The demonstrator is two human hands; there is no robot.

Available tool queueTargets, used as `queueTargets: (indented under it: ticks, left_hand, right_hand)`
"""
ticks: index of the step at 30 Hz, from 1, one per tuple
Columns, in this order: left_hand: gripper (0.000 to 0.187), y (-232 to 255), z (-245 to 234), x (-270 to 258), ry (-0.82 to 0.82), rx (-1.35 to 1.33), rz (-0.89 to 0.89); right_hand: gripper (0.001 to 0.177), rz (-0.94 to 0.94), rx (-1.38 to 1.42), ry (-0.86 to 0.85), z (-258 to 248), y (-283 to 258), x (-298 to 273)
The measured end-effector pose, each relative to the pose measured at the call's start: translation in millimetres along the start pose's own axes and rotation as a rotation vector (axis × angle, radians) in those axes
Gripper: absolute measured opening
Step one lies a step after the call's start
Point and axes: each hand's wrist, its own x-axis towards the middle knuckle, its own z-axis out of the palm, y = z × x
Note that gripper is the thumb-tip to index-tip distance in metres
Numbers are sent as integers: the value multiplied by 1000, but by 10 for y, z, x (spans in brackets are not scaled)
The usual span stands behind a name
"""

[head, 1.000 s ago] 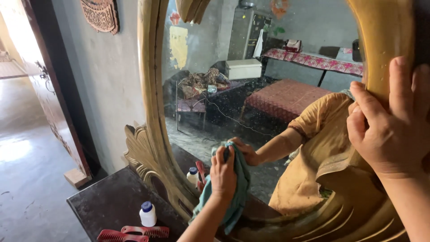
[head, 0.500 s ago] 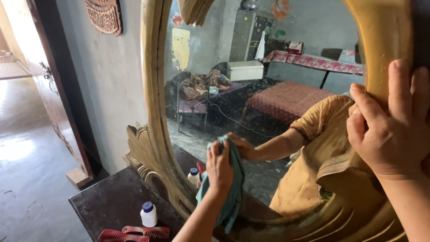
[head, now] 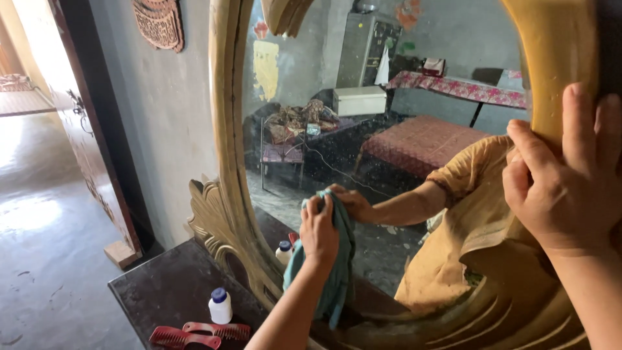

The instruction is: Cleaning and polishing a wooden display cabinet and a large ornate mirror frame using a cloth and spray.

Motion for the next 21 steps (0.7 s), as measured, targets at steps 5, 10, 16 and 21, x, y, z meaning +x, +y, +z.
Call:
queueTargets:
  ticks: [5, 10, 16, 21]
  left_hand:
    - [58, 45, 73, -44, 10, -61, -112]
    - [59, 442, 53, -816, -51, -153, 80]
    - [55, 672, 208, -1721, -165, -293, 367]
    - [51, 668, 197, -1671, -176, -230, 470]
  right_hand:
    - [33, 56, -62, -37, -50, -51, 41]
    - [32, 80, -79, -53, -9, -38, 13]
    - [33, 80, -73, -74, -70, -53, 42]
    - [34, 91, -62, -94, -106, -69, 59]
